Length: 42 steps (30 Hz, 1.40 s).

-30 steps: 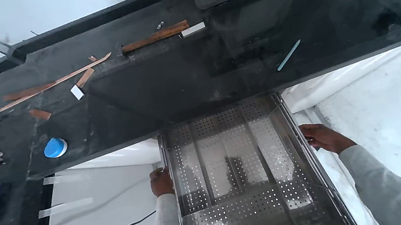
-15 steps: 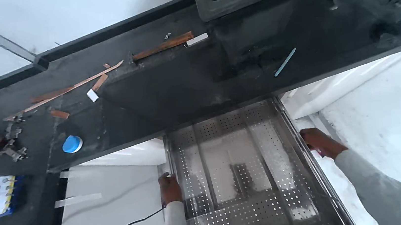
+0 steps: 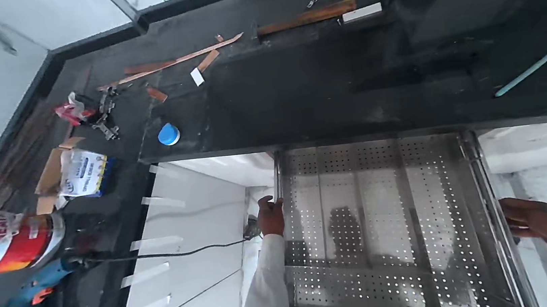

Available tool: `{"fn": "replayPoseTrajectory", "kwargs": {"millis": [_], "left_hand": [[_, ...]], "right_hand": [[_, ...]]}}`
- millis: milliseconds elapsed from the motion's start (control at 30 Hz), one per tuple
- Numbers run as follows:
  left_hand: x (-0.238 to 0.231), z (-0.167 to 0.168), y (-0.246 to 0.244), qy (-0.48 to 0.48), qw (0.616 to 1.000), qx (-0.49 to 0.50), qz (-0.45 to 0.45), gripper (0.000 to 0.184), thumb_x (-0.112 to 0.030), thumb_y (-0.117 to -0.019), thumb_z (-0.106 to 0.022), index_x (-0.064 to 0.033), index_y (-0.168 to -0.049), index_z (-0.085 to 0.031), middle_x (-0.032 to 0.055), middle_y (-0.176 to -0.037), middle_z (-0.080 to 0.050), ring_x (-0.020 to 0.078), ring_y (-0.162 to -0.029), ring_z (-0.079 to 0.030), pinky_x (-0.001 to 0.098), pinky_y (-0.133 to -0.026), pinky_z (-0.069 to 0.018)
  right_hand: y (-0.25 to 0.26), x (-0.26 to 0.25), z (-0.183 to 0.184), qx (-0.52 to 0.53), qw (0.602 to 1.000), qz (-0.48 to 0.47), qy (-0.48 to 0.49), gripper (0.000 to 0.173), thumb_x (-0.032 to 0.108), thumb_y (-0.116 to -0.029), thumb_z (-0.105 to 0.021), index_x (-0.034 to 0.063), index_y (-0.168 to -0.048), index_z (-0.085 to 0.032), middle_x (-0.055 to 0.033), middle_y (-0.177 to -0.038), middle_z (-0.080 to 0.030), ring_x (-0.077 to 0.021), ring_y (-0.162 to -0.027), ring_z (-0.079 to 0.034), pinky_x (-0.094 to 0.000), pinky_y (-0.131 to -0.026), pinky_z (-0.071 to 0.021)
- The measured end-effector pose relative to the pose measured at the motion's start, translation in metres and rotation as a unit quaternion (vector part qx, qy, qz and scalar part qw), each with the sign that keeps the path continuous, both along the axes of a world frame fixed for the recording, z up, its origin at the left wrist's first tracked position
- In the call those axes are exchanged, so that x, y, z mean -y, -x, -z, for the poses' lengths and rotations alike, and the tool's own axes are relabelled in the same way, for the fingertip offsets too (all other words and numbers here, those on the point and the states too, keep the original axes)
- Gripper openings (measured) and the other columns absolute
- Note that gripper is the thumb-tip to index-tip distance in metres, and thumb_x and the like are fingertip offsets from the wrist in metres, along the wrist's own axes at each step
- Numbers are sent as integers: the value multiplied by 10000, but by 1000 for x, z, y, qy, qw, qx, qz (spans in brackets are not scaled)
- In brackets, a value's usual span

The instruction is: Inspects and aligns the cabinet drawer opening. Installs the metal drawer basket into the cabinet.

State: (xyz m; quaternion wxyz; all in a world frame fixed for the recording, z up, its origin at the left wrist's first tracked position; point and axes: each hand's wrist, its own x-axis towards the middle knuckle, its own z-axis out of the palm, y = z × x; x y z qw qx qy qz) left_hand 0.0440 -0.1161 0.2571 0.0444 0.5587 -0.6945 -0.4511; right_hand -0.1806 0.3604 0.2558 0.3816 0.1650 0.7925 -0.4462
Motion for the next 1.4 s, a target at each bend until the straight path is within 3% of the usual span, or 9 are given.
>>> {"fn": "replayPoseTrajectory", "kwargs": {"millis": [267,367,433,733,833,933,1133,1267,1400], "left_hand": [[7,-12,17,-80,992,55,-82,439,-180,-981,-713,54,-1331,-588,278,-1239,-654,402,-1164,-615,575,-1009,-460],[5,-12,20,-83,991,37,-96,423,-173,-988,-702,70,-1312,-581,292,-1222,-632,397,-1123,-594,570,-976,-456],[2,-14,20,-82,992,45,-86,441,-190,-1007,-678,63,-1350,-566,299,-1284,-620,420,-1203,-584,588,-1026,-437],[0,-5,-11,-61,998,11,-15,366,-131,-1014,-654,65,-1312,-568,251,-1128,-675,348,-1028,-646,517,-951,-492],[6,2,-31,-61,997,35,13,476,-271,-975,-728,30,-1315,-583,204,-1089,-694,312,-991,-664,502,-930,-516],[6,4,-56,-96,992,77,11,659,-442,-963,-710,35,-1386,-545,230,-1246,-656,356,-1166,-627,534,-1036,-475],[-11,-12,-34,0,999,-38,-5,529,-218,-939,-768,77,-1327,-563,253,-1181,-687,375,-1104,-675,531,-994,-524],[-13,-30,8,14,997,79,23,451,-177,-1005,-671,40,-1380,-543,250,-1193,-690,413,-1144,-658,573,-1021,-488],[-15,-32,19,-2,992,126,-9,458,-215,-1014,-652,7,-1398,-534,239,-1201,-690,408,-1164,-652,572,-1026,-487]], "right_hand": [[4,15,2,-12,998,0,-66,151,84,-1066,-484,26,-1140,-602,-87,-829,-626,-143,-656,-608,-303,-565,-515],[9,28,0,-8,993,-34,-111,186,56,-1054,-490,-9,-1209,-568,-147,-904,-583,-197,-724,-559,-377,-637,-481],[8,26,0,-8,993,-46,-107,178,71,-1060,-492,4,-1206,-569,-142,-909,-588,-195,-733,-572,-375,-645,-494],[-15,10,9,-59,994,-56,-75,136,-22,-1026,-488,-17,-1105,-599,-109,-827,-566,-155,-649,-523,-337,-571,-444],[-16,-1,8,-28,998,-34,-53,185,66,-1059,-476,19,-1201,-584,-71,-882,-597,-112,-686,-581,-296,-595,-503],[-23,-10,11,-20,999,-3,-39,285,208,-1086,-438,48,-1290,-555,-43,-927,-618,-99,-711,-623,-302,-621,-540],[-16,5,3,-23,997,-1,-75,344,249,-1081,-427,34,-1310,-566,-118,-1064,-669,-165,-804,-640,-393,-679,-539],[-25,39,-36,-10,994,-5,-107,346,179,-1089,-401,-10,-1354,-517,-146,-1137,-621,-161,-883,-605,-382,-768,-518],[-16,18,-10,-4,995,-28,-97,350,233,-1103,-396,22,-1359,-510,-137,-1137,-631,-173,-898,-630,-392,-750,-526]]}}
